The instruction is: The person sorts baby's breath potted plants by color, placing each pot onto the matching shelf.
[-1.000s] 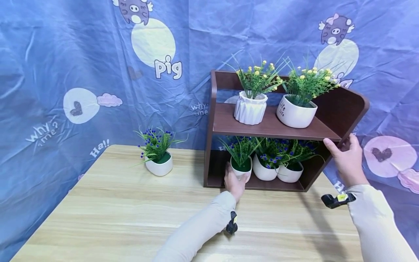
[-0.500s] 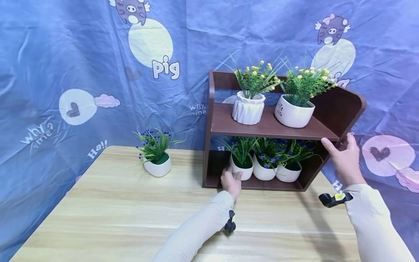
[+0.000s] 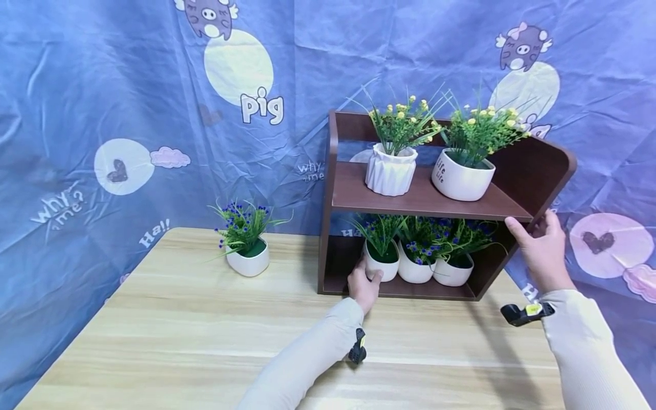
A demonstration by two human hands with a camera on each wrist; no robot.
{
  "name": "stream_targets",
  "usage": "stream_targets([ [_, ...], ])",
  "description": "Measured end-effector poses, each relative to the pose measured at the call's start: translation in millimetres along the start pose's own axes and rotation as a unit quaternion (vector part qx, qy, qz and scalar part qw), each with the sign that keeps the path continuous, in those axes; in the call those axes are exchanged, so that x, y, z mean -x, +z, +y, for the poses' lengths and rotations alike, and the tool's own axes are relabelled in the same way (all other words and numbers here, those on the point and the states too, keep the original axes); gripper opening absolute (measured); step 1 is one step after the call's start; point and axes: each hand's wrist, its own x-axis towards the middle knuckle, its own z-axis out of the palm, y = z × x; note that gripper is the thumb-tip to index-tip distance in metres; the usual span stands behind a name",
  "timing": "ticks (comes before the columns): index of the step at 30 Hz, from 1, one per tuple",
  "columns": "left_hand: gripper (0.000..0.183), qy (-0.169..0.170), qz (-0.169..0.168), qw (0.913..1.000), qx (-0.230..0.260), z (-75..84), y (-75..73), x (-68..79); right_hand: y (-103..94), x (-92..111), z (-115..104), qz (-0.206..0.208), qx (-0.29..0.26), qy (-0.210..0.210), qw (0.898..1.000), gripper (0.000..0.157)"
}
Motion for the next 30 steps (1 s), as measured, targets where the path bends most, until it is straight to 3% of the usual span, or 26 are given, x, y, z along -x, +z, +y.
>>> stream_targets([
  [4,0.052,0.009,-0.010,0.9999,-0.004,-1.4,-0.8,1.1,-1.4,-2,3,0.001,-0.007,0.003,1.000,0.055],
  [11,0.062,0.043,-0.025,0.9988,0.001,0.4,-4.1,6.1,14.6,15,-24,0.010,0.010,0.010,1.000,0.053],
  [18,0.068,0.038,-0.035,0.9984,0.025,4.5,-7.6,8.6,17.4,17,-31,0.017,-0.007,0.019,1.000,0.051],
  [26,0.070,0.064,-0.038,0.9967,0.033,1.9,-10.2,11.0,17.8,19,-32,0.008,-0.001,0.017,1.000,0.052],
  [30,0.072,0.042,-0.057,0.9970,0.033,0.7,-16.0,13.1,17.6,19,-32,0.009,0.002,0.021,1.000,0.052],
])
